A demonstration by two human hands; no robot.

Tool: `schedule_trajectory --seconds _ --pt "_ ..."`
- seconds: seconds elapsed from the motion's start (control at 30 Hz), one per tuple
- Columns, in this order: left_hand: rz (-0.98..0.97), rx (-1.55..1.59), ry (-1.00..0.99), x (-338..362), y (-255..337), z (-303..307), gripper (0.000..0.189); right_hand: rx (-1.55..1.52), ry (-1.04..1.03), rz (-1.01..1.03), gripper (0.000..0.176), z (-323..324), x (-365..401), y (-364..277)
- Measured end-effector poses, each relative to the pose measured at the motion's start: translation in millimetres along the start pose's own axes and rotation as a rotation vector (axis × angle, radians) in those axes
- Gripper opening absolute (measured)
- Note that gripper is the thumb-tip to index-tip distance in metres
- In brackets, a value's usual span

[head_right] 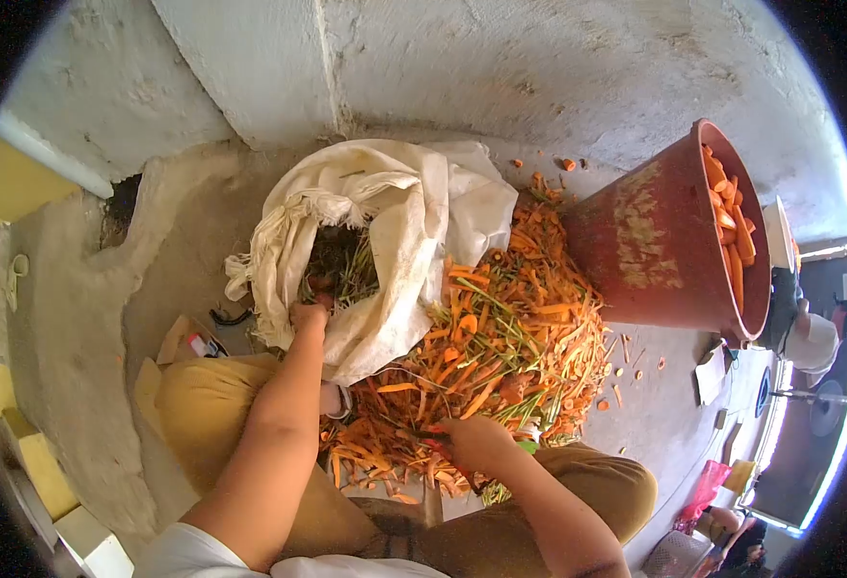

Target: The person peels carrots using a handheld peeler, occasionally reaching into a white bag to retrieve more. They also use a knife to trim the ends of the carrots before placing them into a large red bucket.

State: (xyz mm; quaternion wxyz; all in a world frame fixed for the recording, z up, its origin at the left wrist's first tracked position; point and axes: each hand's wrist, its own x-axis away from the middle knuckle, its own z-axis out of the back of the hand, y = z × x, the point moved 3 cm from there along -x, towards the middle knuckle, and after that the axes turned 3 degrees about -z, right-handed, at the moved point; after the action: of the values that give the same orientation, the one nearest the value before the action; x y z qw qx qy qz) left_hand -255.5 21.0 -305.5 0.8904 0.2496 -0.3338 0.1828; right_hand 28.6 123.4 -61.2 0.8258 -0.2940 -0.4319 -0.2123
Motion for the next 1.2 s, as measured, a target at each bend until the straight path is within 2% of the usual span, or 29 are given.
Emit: schedule_trajectory --seconds 0.07,0.17,0.27,0.37,0.47,0.57,0.67,0.77,0.87,0.97,1.03,1.2 --pt "0.045 -0.031 -0.083 0 -7 3 0.063 -0.018 0.024 0.001 0.030 -1 -1 6" --pt "-0.048 -0.201 -0.064 1 -11 -1 0.056 -0.018 0.018 -0.018 0.030 -5 -3 14" --pt "-0.303 -0.229 0.152 32 16 21 0.041 0.005 -0.012 -0.033 0.027 -5 -3 15" --pt "-0.614 -0.051 0.038 9 31 13 0.025 0.001 -0.006 -0.040 0.027 -6 -3 19" --pt "-0.352 0.031 -0.145 -28 19 0 0.022 -0.026 0.002 -0.046 0.026 -6 -3 20" --pt "-0.340 -0.015 -0.018 -74 -14 -23 0.025 -0.030 -0.032 -0.074 0.027 -6 -3 21" --pt "-0.395 -0.273 -0.120 -33 3 2 0.034 -0.063 -0.073 -0.102 0.028 2 -4 15" --pt "-0.361 -0.532 -0.200 -81 -22 -33 0.045 -0.075 -0.106 -0.136 0.029 4 -3 15" --pt "-0.109 -0.146 -0.275 -27 9 7 0.052 -0.065 -0.098 -0.151 0.029 -2 -5 20" --pt "-0.205 -0.285 -0.209 -89 -13 -32 0.052 -0.061 -0.070 -0.135 0.029 -5 -5 22" --pt "-0.168 -0.194 -0.295 -95 -18 -43 0.052 -0.086 -0.037 -0.112 0.029 -6 -5 23" --pt "-0.070 0.048 -0.485 -87 -14 -45 0.051 -0.093 -0.058 -0.202 0.028 10 1 13"
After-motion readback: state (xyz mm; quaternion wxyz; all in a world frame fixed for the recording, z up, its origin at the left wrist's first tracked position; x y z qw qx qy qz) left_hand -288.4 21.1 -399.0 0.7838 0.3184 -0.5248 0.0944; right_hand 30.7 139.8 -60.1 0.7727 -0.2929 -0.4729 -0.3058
